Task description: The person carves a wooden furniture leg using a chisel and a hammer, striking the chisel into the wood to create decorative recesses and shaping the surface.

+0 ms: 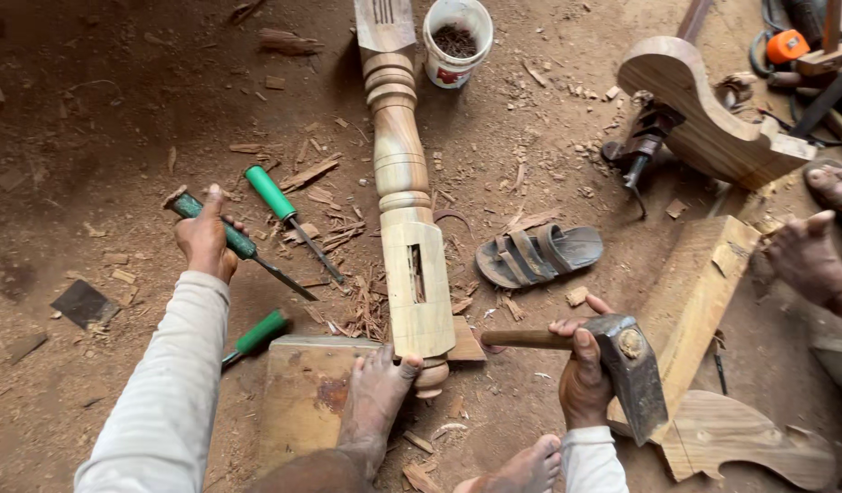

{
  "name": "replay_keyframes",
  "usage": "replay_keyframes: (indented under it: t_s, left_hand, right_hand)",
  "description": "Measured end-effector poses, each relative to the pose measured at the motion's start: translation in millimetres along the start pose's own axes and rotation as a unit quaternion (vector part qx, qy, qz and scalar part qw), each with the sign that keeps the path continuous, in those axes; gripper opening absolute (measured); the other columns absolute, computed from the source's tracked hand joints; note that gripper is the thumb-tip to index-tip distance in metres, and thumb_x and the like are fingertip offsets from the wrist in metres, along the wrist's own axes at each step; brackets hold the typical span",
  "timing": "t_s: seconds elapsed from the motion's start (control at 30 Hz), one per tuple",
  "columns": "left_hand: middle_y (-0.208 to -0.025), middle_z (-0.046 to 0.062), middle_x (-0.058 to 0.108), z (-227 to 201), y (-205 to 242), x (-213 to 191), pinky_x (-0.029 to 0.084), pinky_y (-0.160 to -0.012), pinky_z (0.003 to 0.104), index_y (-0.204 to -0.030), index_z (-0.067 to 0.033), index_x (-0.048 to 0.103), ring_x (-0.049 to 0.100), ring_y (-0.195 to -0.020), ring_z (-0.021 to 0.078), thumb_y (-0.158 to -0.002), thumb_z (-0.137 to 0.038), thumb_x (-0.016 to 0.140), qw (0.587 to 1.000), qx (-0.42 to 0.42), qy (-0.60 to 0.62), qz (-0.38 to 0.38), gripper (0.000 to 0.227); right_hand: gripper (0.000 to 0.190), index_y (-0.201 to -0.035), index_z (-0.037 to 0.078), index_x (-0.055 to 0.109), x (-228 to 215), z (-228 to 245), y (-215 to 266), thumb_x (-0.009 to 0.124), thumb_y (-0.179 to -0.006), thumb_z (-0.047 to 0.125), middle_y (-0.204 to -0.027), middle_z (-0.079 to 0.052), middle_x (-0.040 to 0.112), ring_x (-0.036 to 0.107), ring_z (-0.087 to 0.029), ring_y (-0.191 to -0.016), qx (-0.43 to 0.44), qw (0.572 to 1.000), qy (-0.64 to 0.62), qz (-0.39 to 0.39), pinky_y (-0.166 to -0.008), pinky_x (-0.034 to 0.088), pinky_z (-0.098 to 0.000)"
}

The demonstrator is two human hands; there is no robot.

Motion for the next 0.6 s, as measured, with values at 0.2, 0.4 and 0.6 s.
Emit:
replay_keyframes:
  t_s: [0.2,0.4,0.6]
  left_hand:
    - [-0.115,0.016,0.06,-3.4,-40.2,-27.8,0.059,-0.089,0.038,-0.122,-0.0072,0.036,0.07,-0.098,0.0285,-0.085,-0.016,0.085,0.974,0.043,-0.163,-0.151,0.062]
    - [-0.128,0.015,0.06,6.5,-6.3,45.3,0.054,-0.103,0.043,-0.143,-0.0032,0.043,0.064,-0.116,0.0303,-0.088,-0.023,0.08,0.86,0.092,-0.5,0.039,0.069]
    - [-0.129,0.028,0.054,77.3,-27.0,60.2,0.041,-0.106,0.047,-0.135,0.0057,0.042,0.052,-0.122,0.0418,-0.076,-0.03,0.094,0.817,0.159,-0.554,0.003,0.087]
  right_hand:
    - [0.058,-0.135,-0.003,0.051,21.0,8.1,-1.4,0.076,-0.097,0.032,-0.094,-0.004,0.066,0.066,-0.018,-0.091,-0.004,0.999,0.036,0.021,-0.1,0.052,-0.0401]
    - [0.063,-0.135,-0.004,0.051,32.7,10.7,-2.2,0.079,-0.094,0.036,-0.091,-0.004,0.065,0.066,-0.019,-0.089,-0.006,0.998,0.054,0.02,-0.097,0.053,-0.0403]
    - [0.069,-0.139,-0.004,0.049,36.7,13.3,4.5,0.081,-0.092,0.036,-0.093,-0.004,0.064,0.064,-0.02,-0.092,0.015,0.999,0.037,0.029,-0.1,0.05,-0.0415]
Point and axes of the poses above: each hand's wrist, its own y-axis away from the middle knuckle, its own x-axis out of the palm, z = x × y, the point moved 4 cm from there along -y, towards the middle knuckle
